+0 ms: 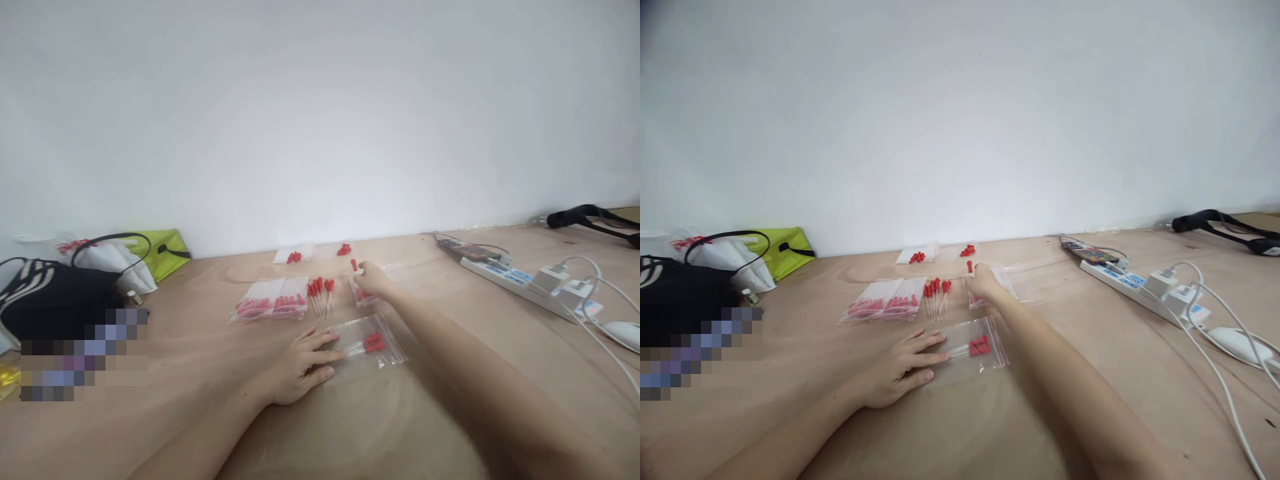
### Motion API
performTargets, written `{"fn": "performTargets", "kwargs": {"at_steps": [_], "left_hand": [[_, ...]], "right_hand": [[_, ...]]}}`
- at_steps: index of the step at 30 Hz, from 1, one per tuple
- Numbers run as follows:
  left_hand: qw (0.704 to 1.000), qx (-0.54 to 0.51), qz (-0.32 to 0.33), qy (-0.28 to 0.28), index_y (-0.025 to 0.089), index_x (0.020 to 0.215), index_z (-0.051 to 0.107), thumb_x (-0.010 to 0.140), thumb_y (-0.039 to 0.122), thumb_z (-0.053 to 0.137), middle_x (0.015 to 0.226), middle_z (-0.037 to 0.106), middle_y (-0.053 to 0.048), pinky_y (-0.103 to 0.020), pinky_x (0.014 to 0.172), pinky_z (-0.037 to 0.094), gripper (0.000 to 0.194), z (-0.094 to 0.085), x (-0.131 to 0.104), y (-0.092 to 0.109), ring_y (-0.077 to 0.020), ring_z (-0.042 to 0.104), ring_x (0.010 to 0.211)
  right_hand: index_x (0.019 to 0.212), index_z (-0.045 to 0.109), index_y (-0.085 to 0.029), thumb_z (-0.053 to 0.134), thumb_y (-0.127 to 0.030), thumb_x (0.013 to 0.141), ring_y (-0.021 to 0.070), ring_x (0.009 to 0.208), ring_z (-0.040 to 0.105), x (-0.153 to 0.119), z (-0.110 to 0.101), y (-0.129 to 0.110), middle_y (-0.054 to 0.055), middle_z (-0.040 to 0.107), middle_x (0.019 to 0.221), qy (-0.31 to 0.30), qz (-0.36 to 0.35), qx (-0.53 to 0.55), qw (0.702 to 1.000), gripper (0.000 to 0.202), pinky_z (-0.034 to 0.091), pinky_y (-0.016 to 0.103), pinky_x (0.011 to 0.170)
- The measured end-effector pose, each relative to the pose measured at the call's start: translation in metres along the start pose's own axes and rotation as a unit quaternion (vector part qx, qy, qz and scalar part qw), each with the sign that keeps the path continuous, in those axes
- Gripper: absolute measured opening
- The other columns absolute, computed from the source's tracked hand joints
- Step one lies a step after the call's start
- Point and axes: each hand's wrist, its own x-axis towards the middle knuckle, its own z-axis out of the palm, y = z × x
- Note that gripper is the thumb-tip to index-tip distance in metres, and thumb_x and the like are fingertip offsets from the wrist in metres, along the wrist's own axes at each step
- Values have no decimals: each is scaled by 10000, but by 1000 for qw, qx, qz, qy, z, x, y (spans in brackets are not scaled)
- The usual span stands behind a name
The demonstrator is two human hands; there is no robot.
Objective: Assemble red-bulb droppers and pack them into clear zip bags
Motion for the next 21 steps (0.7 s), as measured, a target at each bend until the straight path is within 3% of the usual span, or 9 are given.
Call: {"fn": "performTargets", "kwargs": {"at_steps": [3,4,6,8,13,21], "left_hand": [[1000,2,-1,-5,365,1218,411,874,315,394,1363,314,15,-457,1033,156,347,-1,0,1,-204,241,1264],[1000,6,-1,-8,369,1221,405,877,314,388,1366,307,19,-457,1034,152,348,-1,0,2,-200,240,1265],[1000,15,2,-11,376,1226,394,883,318,374,1372,294,28,-455,1039,140,349,-1,0,3,-192,243,1264],[1000,19,6,-9,368,1247,364,884,323,366,1372,294,33,-447,1045,132,365,-1,0,4,-186,252,1260],[1000,13,7,8,300,1321,227,878,339,369,1354,335,21,-418,1059,134,466,0,0,5,-175,279,1247],[1000,28,9,6,302,1324,197,881,356,352,1364,315,24,-422,1060,143,473,1,0,1,-175,277,1248]], "right_hand": [[1247,249,-101,398,-200,734,102,494,537,-29,-22,32,-7,573,669,7,4,72,997,544,422,205,469],[1253,214,-121,408,-221,727,98,448,507,-41,-26,43,-39,533,632,24,2,162,986,569,414,210,440],[1226,210,-155,436,-251,702,93,386,456,-62,-31,63,-96,437,542,70,4,290,954,579,391,210,397],[1179,232,-178,488,-272,668,93,387,453,-79,-30,75,-112,411,525,106,16,351,930,580,396,212,397],[1006,272,-207,587,-318,606,104,417,478,-90,-22,78,-109,469,518,153,60,409,898,522,438,242,434],[935,269,-221,640,-387,593,125,423,520,-85,-13,77,-102,509,498,152,55,435,886,531,453,251,437]]}}
